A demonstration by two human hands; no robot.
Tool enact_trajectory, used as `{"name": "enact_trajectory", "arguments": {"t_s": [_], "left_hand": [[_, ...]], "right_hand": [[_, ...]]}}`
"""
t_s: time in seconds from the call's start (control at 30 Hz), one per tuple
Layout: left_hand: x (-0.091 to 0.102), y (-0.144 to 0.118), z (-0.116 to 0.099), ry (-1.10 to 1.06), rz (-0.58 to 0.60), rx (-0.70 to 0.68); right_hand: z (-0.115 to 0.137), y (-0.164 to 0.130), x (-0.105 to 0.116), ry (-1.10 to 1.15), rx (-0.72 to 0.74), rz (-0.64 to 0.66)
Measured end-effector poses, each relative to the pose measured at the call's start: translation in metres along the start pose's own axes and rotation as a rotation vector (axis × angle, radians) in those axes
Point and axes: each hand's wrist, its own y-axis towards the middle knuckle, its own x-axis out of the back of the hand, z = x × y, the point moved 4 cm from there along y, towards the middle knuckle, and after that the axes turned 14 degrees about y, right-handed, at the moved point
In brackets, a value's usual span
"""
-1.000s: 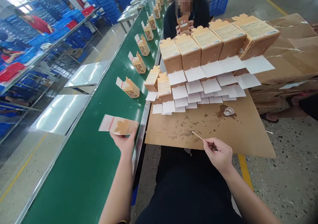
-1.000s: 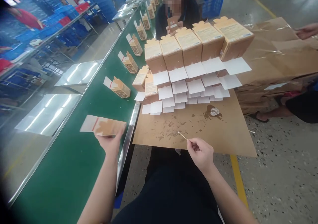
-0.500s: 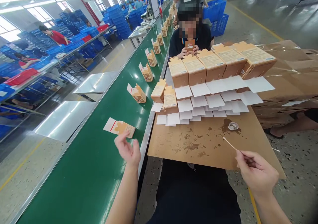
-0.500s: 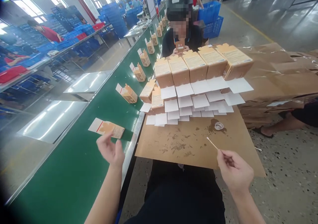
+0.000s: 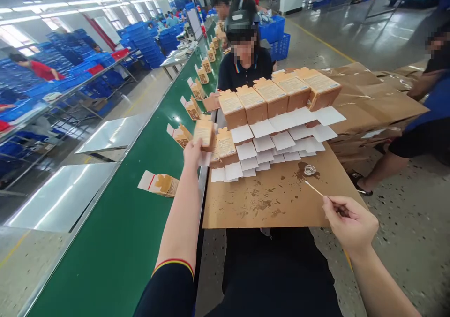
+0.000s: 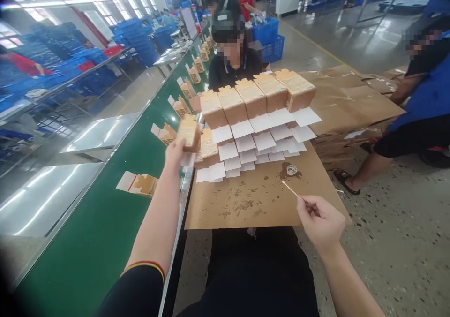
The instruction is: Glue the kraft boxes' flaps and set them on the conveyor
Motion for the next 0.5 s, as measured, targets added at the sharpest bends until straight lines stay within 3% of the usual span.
{"name": "enact_trajectory", "arguments": {"t_s": [0.1, 0.13, 0.23, 0.37, 0.5], "left_hand": [[0.046, -0.041, 0.005, -0.08, -0.113, 0.019], [0.06, -0.059, 0.007, -0.195, -0.113, 0.006], [0.086, -0.119, 0.024, -0.426, 0.035, 0.059], [0.079, -0.193, 0.065, -0.471, 0.15, 0.276], [0.051, -0.227, 0.091, -0.436, 0.21, 0.366]], "right_hand": [[-0.011, 0.014, 0.004, -0.097, -0.046, 0.01], [-0.017, 0.021, 0.004, -0.135, -0.072, 0.02], [-0.035, 0.044, -0.001, -0.213, -0.146, 0.099], [-0.057, 0.066, -0.012, -0.276, -0.171, 0.243], [-0.066, 0.072, -0.012, -0.321, -0.159, 0.29]]}}
